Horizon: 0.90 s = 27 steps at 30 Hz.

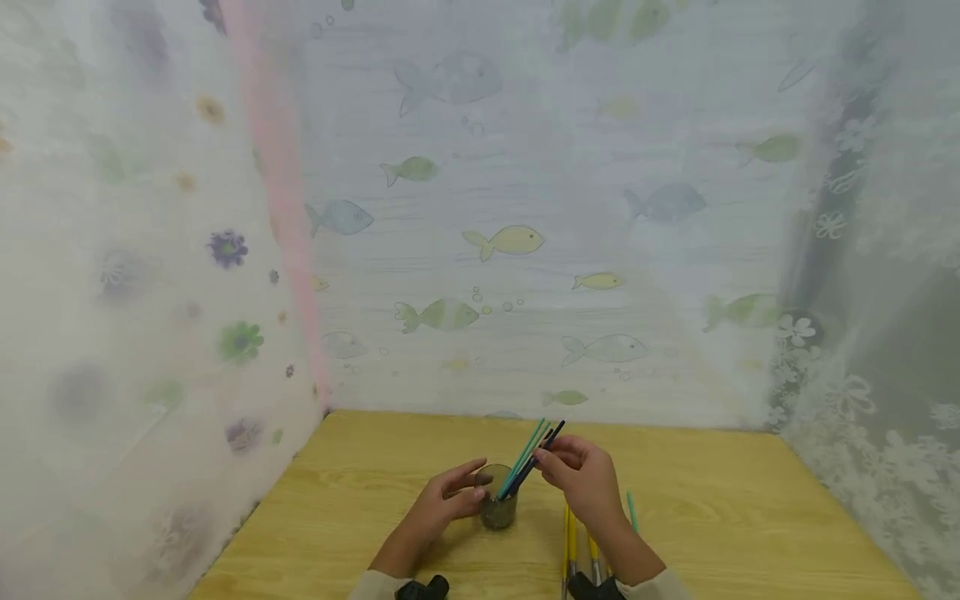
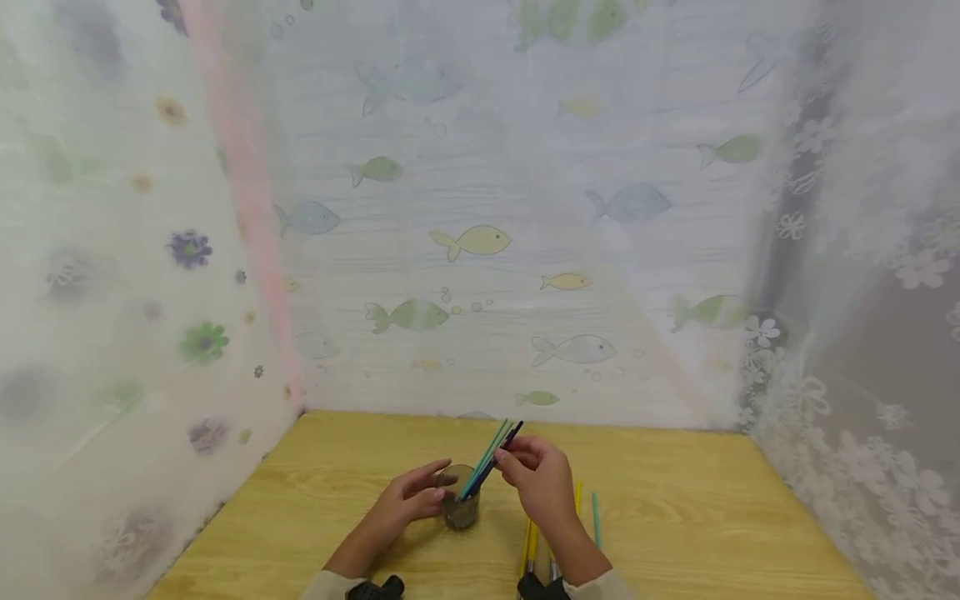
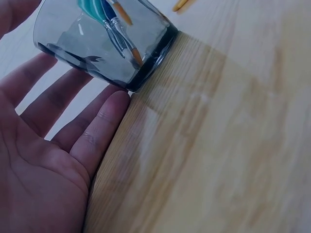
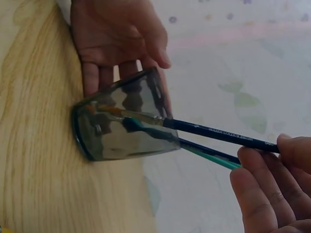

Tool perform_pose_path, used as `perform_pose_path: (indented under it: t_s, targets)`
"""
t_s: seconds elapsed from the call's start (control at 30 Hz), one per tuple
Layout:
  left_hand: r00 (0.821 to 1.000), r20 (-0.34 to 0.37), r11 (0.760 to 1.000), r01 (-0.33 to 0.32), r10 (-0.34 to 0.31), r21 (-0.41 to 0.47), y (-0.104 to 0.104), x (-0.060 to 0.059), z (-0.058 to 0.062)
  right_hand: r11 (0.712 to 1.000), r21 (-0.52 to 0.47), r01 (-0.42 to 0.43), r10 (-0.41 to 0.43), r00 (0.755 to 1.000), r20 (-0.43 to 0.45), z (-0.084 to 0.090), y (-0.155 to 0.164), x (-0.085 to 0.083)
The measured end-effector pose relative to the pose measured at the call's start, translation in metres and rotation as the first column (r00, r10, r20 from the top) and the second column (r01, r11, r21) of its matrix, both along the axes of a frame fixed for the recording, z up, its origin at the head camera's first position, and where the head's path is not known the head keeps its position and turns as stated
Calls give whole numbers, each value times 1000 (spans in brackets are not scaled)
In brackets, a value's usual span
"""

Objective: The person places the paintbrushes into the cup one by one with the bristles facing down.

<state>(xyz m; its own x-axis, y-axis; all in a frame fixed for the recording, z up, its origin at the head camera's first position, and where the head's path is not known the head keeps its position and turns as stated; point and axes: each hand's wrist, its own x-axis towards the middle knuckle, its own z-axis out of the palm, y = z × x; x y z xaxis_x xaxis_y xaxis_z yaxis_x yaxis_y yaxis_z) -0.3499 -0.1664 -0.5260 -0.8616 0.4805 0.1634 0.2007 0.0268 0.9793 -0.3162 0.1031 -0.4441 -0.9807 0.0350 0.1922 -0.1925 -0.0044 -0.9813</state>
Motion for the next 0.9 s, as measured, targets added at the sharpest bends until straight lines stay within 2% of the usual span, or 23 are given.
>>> perform_pose_path:
  t_s: [0.27,0.43,0.9]
  targets:
    - [999,-43,998,-19,17,-53,-10,7,-3,998,36,-52,52,999,-1,-14,-11,-1]
    - [999,-54,999,-8,5,-52,-9,4,-2,997,59,-59,61,998,-28,-15,-10,-1]
    - [998,-61,999,1,-3,-34,0,-2,-1,995,71,-76,77,997,-16,-15,-3,-2]
